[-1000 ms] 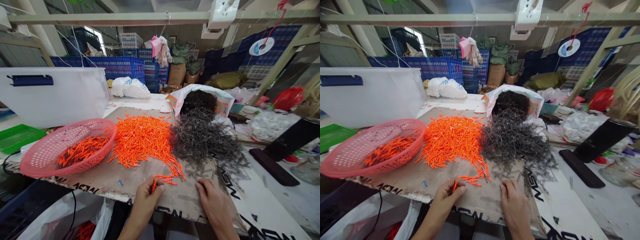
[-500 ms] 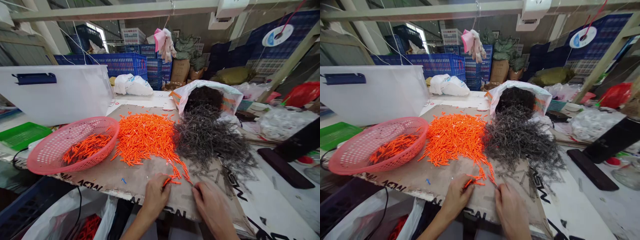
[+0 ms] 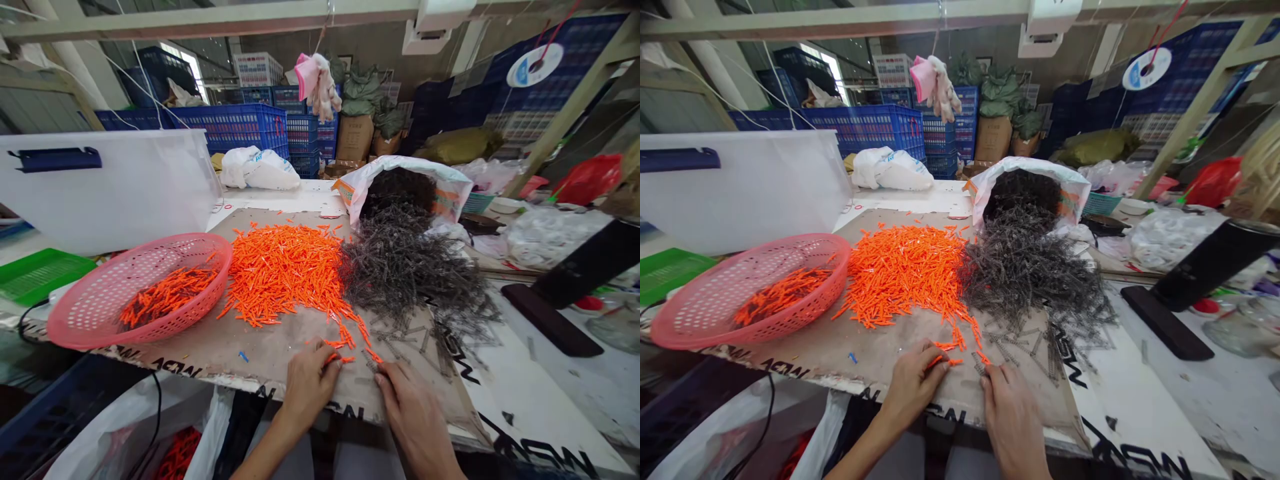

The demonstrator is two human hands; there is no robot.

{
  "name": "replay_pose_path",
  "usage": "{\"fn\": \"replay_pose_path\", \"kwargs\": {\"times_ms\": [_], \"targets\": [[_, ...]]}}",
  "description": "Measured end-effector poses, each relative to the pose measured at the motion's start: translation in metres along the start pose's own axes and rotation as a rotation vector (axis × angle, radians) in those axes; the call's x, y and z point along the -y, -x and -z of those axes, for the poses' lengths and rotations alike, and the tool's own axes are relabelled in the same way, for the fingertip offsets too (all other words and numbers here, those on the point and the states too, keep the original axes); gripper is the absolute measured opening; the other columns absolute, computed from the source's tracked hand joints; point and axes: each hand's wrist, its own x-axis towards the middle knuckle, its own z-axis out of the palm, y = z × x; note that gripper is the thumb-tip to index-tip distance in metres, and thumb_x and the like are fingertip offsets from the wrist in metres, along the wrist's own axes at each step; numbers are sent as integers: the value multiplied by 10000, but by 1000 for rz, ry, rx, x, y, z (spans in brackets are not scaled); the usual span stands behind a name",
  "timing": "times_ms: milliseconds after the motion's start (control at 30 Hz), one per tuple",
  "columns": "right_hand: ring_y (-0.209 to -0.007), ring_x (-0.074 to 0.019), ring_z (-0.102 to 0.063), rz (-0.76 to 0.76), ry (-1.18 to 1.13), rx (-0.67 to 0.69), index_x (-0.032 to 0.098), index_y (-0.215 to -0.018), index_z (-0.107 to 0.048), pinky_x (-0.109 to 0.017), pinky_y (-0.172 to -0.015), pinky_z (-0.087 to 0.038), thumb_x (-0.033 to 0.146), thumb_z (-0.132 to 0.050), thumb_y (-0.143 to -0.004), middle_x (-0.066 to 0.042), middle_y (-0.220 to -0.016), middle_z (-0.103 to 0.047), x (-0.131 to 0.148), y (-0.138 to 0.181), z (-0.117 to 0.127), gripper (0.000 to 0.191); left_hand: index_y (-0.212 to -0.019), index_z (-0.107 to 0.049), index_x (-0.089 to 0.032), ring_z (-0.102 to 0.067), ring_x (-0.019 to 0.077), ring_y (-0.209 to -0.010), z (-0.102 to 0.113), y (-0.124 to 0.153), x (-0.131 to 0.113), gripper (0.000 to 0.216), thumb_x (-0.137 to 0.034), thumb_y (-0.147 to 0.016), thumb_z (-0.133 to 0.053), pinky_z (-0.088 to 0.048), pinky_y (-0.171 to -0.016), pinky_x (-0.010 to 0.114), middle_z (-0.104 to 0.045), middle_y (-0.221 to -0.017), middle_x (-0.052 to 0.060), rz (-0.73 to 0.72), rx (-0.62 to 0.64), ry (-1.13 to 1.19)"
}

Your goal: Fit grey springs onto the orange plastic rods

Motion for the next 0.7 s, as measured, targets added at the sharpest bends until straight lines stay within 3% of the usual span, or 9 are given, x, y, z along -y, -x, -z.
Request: {"fn": "replay_pose_path", "kwargs": {"times_ms": [100,433,567,700], "targets": [[-810,-250,-627,36,-24,-26,206,-1094,-594,-380,-710,-509,265,-424,-944,-67,-870,-649,-4,5,2,235,-782,-669,-185,-606,196,-779,2,4,1,164,-186,-860,-525,-385,-683,268,-647,-808,45,-22,-31,112],[-864,-210,-641,223,-108,-49,221,-1140,-571,-322,-740,-551,232,-463,-939,-67,-952,-638,-7,20,-8,228,-759,-668,-163,-505,153,-596,4,9,4,183,-232,-840,-520,-316,-574,248,-578,-629,-9,45,-8,344],[-858,-184,-651,204,-191,-45,211,-1183,-557,-272,-721,-551,202,-421,-956,-68,-953,-621,-1,21,-3,265,-733,-673,-158,-447,135,-565,7,11,4,176,-224,-802,-525,-293,-540,236,-524,-592,-27,97,34,466],[-824,-157,-657,153,-352,17,224,-1060,-596,-235,-711,-541,199,-417,-961,-39,-911,-630,16,16,7,206,-688,-665,-151,-405,120,-544,9,16,-3,157,-215,-763,-543,-285,-523,230,-478,-566,-39,167,91,561]]}}
